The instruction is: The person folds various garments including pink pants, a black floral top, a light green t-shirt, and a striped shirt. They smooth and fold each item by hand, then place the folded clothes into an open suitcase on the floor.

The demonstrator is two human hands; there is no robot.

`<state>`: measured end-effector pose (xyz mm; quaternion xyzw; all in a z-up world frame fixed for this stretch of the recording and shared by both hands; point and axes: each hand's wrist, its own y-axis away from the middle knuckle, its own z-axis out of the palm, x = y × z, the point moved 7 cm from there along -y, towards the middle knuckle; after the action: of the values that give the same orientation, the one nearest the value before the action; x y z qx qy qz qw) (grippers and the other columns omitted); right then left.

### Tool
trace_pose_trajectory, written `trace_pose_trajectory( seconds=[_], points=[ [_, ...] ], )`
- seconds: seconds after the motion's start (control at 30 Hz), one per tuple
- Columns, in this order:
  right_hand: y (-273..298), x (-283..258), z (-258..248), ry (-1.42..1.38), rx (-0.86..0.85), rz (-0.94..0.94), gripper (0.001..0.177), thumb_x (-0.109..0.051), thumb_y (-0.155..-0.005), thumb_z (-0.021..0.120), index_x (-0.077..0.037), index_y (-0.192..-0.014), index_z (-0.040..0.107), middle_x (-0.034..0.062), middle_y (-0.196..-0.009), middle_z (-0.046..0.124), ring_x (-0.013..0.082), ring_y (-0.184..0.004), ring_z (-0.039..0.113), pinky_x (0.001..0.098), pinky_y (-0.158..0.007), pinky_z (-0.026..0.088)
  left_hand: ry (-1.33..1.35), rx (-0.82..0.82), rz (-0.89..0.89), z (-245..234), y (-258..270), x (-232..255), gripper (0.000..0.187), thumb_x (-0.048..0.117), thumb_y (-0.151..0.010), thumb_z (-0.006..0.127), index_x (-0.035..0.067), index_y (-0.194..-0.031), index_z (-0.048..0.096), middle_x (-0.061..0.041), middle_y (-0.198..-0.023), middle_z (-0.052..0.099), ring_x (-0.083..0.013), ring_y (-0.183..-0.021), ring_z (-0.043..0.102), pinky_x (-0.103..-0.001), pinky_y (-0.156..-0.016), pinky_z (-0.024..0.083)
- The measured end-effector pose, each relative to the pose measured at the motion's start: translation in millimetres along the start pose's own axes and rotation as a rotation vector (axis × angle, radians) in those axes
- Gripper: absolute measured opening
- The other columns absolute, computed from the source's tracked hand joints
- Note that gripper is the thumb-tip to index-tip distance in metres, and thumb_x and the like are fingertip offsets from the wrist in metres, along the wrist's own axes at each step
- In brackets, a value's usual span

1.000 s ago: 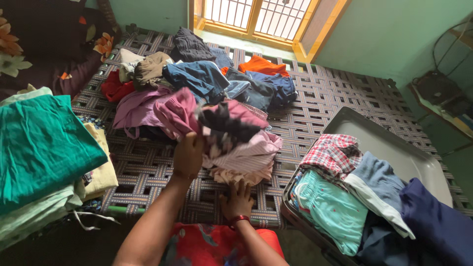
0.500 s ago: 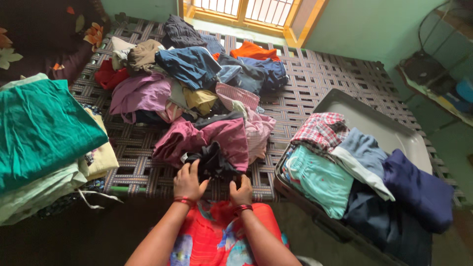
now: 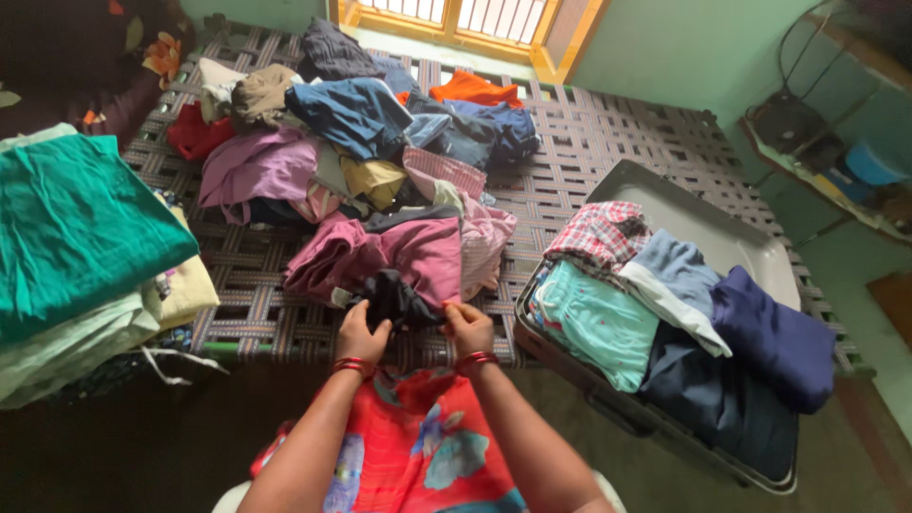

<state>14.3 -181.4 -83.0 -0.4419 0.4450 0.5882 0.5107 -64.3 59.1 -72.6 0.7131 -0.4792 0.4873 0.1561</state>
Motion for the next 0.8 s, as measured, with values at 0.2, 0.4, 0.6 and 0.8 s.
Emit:
trace_pose_trajectory(
  seconds=[0.2,0.4,0.6,0.8],
  points=[
    [39,-81,-60,0.371,-0.020,-0.096,0.018,-0.016,-0.094,0.074,-0.002,-0.104,0.081,0.0000,-0.073,0.070,0.0056,-0.058,0.054,0.0224,-0.051,0.042,0.119,0.025,0.020,-24,49,29,0.045,0.021,-0.082,0.074,0.001,-0.122,0.068,-0.022,-0.117,0.072,-0.0368,-0.106,0.070,-0.041,-0.093,0.055],
    [99,-69,-129,0.804,-0.128,-0.183,0.020,-0.021,-0.091,0.072,-0.005,-0.097,0.082,0.0051,-0.079,0.080,0.0096,-0.072,0.070,0.0281,-0.066,0.055,0.150,-0.225,0.175,-12,115,65,0.041,0.017,-0.083,0.072,0.000,-0.120,0.067,-0.022,-0.114,0.071,-0.0382,-0.107,0.068,-0.042,-0.093,0.054],
    [117,-97,-110,1.118,-0.038,-0.280,0.033,-0.024,-0.092,0.071,-0.015,-0.123,0.072,0.0105,-0.106,0.075,0.0248,-0.091,0.074,0.0365,-0.083,0.059,0.098,-0.210,0.425,-23,138,99,0.043,0.014,-0.084,0.069,0.001,-0.124,0.065,-0.022,-0.115,0.070,-0.0404,-0.110,0.066,-0.045,-0.098,0.052],
    [164,-132,-17,1.081,-0.365,-0.693,0.089,-0.011,-0.061,0.081,-0.006,-0.144,0.050,0.0334,-0.136,0.050,0.0505,-0.119,0.055,0.0564,-0.095,0.048,0.056,-0.418,0.854,-7,192,165,0.051,0.011,-0.080,0.066,0.006,-0.131,0.062,-0.016,-0.121,0.065,-0.0372,-0.117,0.061,-0.051,-0.104,0.042]
  ],
)
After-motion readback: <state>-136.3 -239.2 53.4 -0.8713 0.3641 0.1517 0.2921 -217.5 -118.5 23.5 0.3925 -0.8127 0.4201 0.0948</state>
